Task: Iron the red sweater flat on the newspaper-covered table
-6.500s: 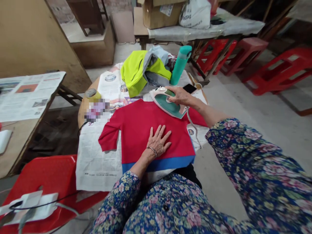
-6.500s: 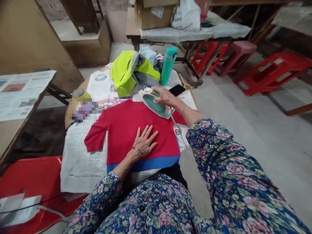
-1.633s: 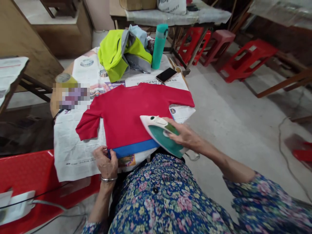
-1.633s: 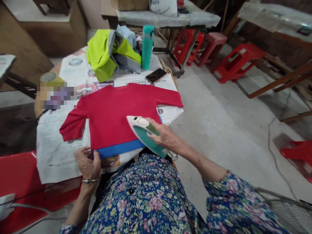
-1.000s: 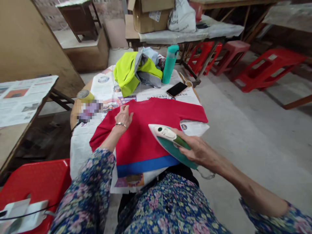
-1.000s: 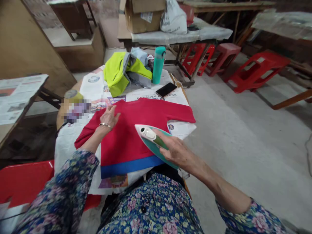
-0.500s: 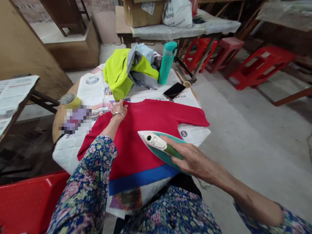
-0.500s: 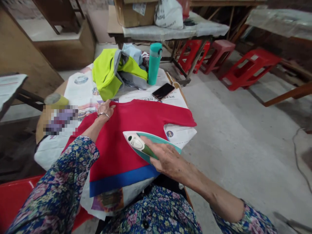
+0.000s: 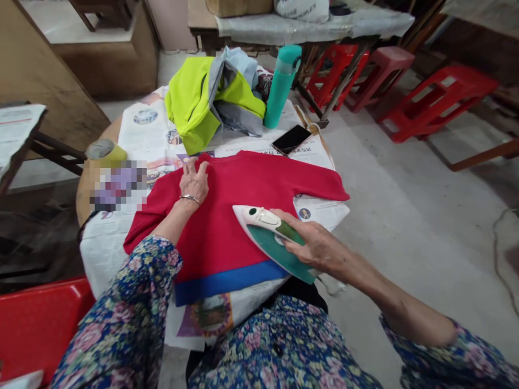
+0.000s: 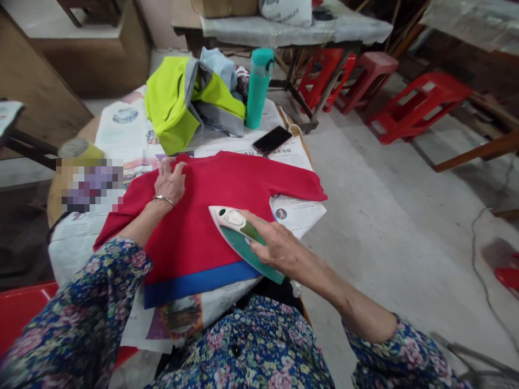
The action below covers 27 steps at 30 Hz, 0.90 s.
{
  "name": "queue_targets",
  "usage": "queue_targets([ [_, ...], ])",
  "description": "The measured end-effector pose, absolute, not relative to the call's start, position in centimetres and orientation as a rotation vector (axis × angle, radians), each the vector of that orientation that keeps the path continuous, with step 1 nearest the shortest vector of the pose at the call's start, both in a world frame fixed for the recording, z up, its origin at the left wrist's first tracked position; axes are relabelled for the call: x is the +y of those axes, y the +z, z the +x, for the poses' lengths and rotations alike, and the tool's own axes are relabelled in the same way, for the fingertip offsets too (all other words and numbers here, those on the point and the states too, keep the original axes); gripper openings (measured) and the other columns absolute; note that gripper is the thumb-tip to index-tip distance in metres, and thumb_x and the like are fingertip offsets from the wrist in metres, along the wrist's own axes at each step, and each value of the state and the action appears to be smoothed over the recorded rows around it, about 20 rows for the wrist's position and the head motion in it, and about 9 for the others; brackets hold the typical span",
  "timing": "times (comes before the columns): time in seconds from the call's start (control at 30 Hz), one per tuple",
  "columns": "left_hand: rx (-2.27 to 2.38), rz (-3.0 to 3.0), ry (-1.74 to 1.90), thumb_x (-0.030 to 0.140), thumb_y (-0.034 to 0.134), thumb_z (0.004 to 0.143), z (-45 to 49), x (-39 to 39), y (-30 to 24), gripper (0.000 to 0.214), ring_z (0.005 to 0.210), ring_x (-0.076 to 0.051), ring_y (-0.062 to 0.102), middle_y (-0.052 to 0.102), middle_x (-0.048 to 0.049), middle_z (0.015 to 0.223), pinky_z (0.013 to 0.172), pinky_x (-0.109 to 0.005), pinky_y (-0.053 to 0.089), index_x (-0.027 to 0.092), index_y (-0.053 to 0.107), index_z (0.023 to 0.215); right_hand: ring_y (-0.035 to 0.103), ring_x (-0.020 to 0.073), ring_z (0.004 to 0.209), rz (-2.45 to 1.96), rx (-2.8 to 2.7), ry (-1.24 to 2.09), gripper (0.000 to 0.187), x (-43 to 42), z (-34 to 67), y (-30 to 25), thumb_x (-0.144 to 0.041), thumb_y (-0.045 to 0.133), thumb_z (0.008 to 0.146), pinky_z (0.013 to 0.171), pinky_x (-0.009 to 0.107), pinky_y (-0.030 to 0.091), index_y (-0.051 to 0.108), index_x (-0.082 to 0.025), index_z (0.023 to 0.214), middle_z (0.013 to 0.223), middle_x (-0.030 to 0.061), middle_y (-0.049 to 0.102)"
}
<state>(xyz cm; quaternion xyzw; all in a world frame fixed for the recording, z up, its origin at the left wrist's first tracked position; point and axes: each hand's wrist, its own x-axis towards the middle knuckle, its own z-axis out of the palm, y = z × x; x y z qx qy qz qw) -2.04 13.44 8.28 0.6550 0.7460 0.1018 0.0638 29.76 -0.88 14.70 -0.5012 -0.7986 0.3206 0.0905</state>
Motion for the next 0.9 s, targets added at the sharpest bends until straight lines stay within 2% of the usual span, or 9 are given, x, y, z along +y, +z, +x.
queue_targets([
  [0.07, 2.170, 2.077, 0.239, 0.033, 0.044, 0.107, -2.7, 11.8, 7.5, 0.056, 0.161, -0.040, 0.043, 0.038, -0.0146, 0.180, 0.123, -0.061, 0.046, 0.030, 0.057, 0.162, 0.080, 0.0300, 0.097, -1.575, -2.310, 0.965, 0.068, -1.0, 31.1, 15.0, -0.026, 0.061, 0.100, 0.084, 0.046, 0.068, 0.055, -0.031, 0.168, 0.121, 0.0105, 0.083],
  [0.23, 1.875, 2.303, 0.126, 0.051, 0.049, 0.108, -2.5, 9.2, 6.0, 0.066, 0.173, -0.041, 0.020, 0.028, -0.0112, 0.186, 0.133, -0.075, 0.017, 0.035, 0.044, 0.171, 0.080, 0.0311, 0.091, -1.705, -2.196, 0.835, 0.068, -1.7, 34.0, 16.1, -0.028, 0.059, 0.098, 0.078, 0.046, 0.067, 0.056, -0.023, 0.166, 0.115, 0.0121, 0.083],
  [0.33, 1.613, 2.456, 0.059, 0.060, 0.051, 0.107, -1.0, 7.0, 5.3, 0.069, 0.173, -0.039, 0.020, 0.031, -0.0108, 0.185, 0.134, -0.077, 0.009, 0.036, 0.043, 0.172, 0.079, 0.0316, 0.090, -1.716, -2.211, 0.754, 0.067, -1.8, 34.5, 16.7, -0.028, 0.059, 0.096, 0.080, 0.046, 0.066, 0.060, -0.020, 0.163, 0.113, 0.0133, 0.083],
  [0.5, 1.154, 2.680, 0.118, 0.070, 0.054, 0.104, 1.5, 0.4, 3.0, 0.076, 0.170, -0.039, 0.030, 0.038, -0.0120, 0.181, 0.136, -0.073, 0.009, 0.037, 0.042, 0.172, 0.077, 0.0296, 0.089, -1.661, -2.218, 0.686, 0.066, -0.1, 33.2, 18.4, -0.029, 0.062, 0.094, 0.076, 0.042, 0.064, 0.062, -0.023, 0.160, 0.114, 0.0121, 0.081],
  [0.7, 0.897, 2.801, 0.233, 0.071, 0.049, 0.107, 3.2, -4.7, 0.8, 0.078, 0.169, -0.035, 0.033, 0.045, -0.0111, 0.178, 0.138, -0.067, 0.016, 0.036, 0.035, 0.175, 0.063, 0.0161, 0.055, -1.503, -2.118, 1.017, 0.069, 4.0, 27.6, 19.8, -0.026, 0.063, 0.092, 0.053, 0.031, 0.055, 0.058, -0.021, 0.160, 0.096, 0.0054, 0.076],
  [0.9, 0.933, 2.800, 0.222, 0.070, 0.050, 0.107, 3.5, -4.6, 0.6, 0.077, 0.168, -0.034, 0.036, 0.047, -0.0096, 0.177, 0.138, -0.065, 0.021, 0.036, 0.037, 0.174, 0.059, 0.0168, 0.055, -1.364, -2.256, 1.073, 0.053, 9.0, 22.3, 18.8, -0.017, 0.063, 0.080, 0.052, 0.027, 0.048, 0.069, -0.018, 0.133, 0.069, -0.0015, 0.063],
])
